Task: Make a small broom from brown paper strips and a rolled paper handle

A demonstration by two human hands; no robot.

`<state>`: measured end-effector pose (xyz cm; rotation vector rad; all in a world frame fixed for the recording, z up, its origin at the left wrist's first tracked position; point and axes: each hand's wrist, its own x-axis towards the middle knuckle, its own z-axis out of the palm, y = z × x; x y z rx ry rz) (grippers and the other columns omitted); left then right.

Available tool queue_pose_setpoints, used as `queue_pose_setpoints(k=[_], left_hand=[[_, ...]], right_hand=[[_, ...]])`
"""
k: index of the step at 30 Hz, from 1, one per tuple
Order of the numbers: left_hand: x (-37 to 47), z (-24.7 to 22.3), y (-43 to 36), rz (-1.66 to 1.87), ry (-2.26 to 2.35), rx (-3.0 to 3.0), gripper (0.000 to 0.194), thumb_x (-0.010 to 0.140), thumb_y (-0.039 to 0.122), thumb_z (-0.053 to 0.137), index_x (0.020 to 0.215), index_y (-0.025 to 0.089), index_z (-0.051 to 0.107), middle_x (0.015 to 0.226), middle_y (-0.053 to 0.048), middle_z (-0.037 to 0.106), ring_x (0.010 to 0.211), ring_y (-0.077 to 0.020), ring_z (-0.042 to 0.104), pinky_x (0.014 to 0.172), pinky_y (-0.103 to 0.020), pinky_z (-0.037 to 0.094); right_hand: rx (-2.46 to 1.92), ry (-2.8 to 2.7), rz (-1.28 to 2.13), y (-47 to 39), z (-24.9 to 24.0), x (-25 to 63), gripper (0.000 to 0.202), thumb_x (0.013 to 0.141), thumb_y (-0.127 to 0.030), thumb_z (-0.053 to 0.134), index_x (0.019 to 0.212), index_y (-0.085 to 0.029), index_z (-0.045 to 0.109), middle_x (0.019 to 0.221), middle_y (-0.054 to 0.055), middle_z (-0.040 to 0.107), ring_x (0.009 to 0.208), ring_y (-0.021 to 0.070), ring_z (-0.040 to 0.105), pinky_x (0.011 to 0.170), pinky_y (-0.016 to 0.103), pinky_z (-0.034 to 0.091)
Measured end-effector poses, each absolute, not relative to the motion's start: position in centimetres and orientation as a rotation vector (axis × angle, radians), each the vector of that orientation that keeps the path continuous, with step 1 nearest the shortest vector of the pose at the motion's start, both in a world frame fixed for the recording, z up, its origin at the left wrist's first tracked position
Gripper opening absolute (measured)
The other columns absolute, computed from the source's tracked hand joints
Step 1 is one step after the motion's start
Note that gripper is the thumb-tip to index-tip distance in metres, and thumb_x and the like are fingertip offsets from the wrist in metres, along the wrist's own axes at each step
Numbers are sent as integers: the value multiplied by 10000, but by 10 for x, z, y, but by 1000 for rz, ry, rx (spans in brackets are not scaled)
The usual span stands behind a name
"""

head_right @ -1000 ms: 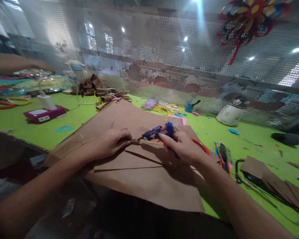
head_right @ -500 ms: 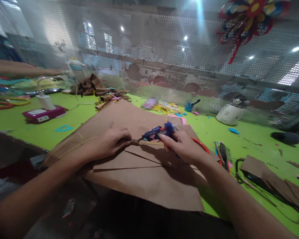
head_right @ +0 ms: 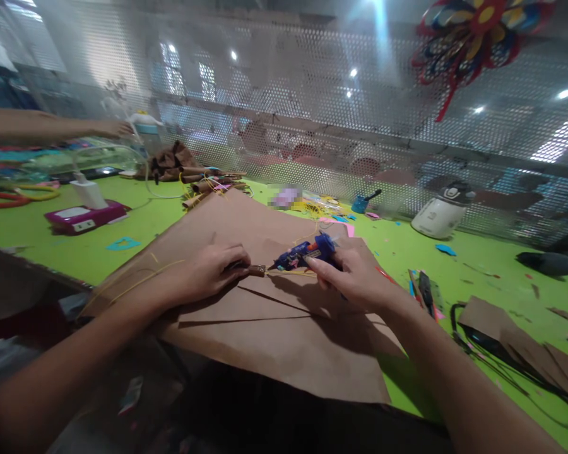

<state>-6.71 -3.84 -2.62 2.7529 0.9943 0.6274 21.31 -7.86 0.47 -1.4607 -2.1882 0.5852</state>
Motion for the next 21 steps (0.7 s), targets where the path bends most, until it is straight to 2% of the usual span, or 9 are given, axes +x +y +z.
queue_pose_setpoints(k=[8, 14, 21], left_hand=[[-67, -26, -40, 628, 1018, 2735, 210, 917, 307, 430, 844, 160, 562, 819, -33, 579, 703, -125, 514, 626, -230, 373], [-67, -26, -39, 617, 1044, 2734, 251, 920, 345, 419, 864, 161, 579, 821, -46, 599, 713, -136, 533, 636, -242, 379], [-72, -35, -32, 661, 1019, 2750, 222, 915, 328, 415, 876, 177, 573, 852, -49, 604, 760, -157, 548, 675, -264, 399]], right_hand=[[-1484, -1852, 652, -76, 9, 212, 503, 836, -577, 450, 596, -158, 593, 591, 58, 602, 534, 142, 528, 512, 253, 395], [-1662, -1644, 268, -53, -5, 238, 458, 791, -567, 509, 853, -134, 645, 718, 73, 654, 610, 191, 562, 528, 277, 407], [-2014, -1870, -140, -26, -21, 281, 418, 766, -529, 532, 824, -136, 664, 713, 52, 633, 626, 183, 545, 521, 253, 342]])
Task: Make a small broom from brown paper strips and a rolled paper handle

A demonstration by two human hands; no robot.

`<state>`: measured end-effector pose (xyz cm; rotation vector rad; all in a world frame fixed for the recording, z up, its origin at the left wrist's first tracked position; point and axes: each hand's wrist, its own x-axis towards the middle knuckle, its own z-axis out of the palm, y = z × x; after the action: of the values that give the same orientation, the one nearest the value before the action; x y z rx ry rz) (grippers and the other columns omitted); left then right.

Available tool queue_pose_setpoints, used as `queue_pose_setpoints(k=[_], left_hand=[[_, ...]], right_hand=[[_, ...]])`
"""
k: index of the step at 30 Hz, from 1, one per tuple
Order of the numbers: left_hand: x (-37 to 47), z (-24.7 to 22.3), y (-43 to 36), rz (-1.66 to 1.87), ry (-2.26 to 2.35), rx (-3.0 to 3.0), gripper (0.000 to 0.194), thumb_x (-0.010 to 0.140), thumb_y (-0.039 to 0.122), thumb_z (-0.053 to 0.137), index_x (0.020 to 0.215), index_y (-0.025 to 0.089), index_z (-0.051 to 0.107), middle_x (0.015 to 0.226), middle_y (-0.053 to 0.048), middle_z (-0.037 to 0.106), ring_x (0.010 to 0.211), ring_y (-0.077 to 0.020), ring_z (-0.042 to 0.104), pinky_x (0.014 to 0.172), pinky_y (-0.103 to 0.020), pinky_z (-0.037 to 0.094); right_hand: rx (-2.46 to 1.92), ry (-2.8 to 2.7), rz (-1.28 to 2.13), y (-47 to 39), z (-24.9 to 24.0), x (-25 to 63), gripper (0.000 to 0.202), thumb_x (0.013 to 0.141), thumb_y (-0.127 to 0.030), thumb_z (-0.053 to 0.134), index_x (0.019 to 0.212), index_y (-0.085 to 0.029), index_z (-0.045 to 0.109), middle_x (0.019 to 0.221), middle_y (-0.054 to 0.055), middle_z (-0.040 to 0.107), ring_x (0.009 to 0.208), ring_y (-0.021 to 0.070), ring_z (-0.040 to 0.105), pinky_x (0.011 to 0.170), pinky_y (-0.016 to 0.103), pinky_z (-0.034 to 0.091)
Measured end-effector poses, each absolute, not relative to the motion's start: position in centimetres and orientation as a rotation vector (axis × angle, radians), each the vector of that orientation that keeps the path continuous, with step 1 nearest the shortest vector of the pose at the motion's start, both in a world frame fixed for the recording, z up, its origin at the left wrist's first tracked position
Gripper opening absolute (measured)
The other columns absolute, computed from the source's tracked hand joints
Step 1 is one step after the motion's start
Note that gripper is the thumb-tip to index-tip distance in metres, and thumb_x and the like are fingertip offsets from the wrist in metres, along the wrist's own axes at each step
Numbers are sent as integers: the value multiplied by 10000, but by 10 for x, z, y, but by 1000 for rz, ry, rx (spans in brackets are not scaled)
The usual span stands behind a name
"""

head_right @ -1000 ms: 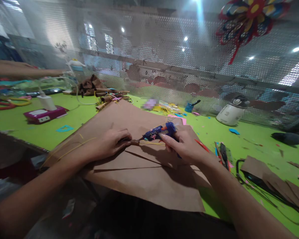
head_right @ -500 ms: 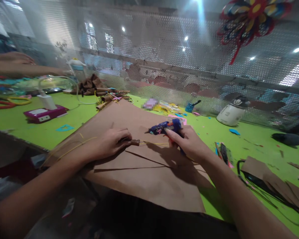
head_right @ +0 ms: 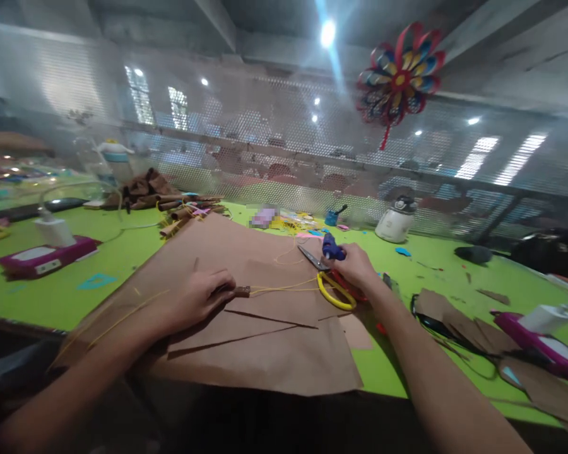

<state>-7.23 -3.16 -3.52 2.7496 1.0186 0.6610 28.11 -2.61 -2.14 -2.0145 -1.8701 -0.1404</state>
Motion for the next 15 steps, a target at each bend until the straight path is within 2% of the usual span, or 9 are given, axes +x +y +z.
queue_pose_setpoints(k=[2, 5, 9, 11, 15], left_hand=[[-74, -37, -28, 664, 999, 2754, 220, 916, 327, 406, 876, 181, 565, 846, -46, 602, 755, -159, 549, 672, -267, 403], [-74, -38, -24, 649, 966, 2769, 218, 915, 319, 400, 849, 178, 553, 828, -43, 599, 727, -157, 544, 653, -266, 400], [-74, -37, -23, 624, 949, 2781, 247, 924, 324, 378, 828, 174, 550, 813, -42, 590, 714, -156, 540, 639, -264, 392], [-74, -36, -24, 631, 958, 2788, 260, 926, 333, 371, 824, 173, 548, 814, -45, 591, 711, -158, 540, 633, -266, 390], [-75, -36, -24, 647, 958, 2798, 283, 928, 353, 366, 820, 168, 551, 821, -59, 597, 713, -162, 542, 631, -271, 395]], right_hand=[[-2082, -1860, -168, -21, -27, 289, 366, 741, -471, 584, 819, -123, 666, 730, 68, 638, 638, 184, 550, 528, 253, 345], [-2145, -1833, -220, -15, -32, 295, 325, 699, -378, 650, 884, -112, 670, 844, 101, 637, 764, 211, 564, 599, 254, 377], [-2172, -1922, -215, -9, -24, 295, 364, 690, -371, 697, 946, -115, 657, 980, 110, 609, 899, 220, 556, 700, 253, 418], [-2181, -1994, -199, -2, -15, 295, 348, 732, -368, 688, 965, -113, 639, 1036, 102, 595, 926, 214, 560, 751, 285, 446], [-2229, -2111, -192, 18, 2, 290, 286, 884, -327, 552, 1099, -139, 572, 1116, 70, 581, 951, 207, 586, 800, 395, 496]])
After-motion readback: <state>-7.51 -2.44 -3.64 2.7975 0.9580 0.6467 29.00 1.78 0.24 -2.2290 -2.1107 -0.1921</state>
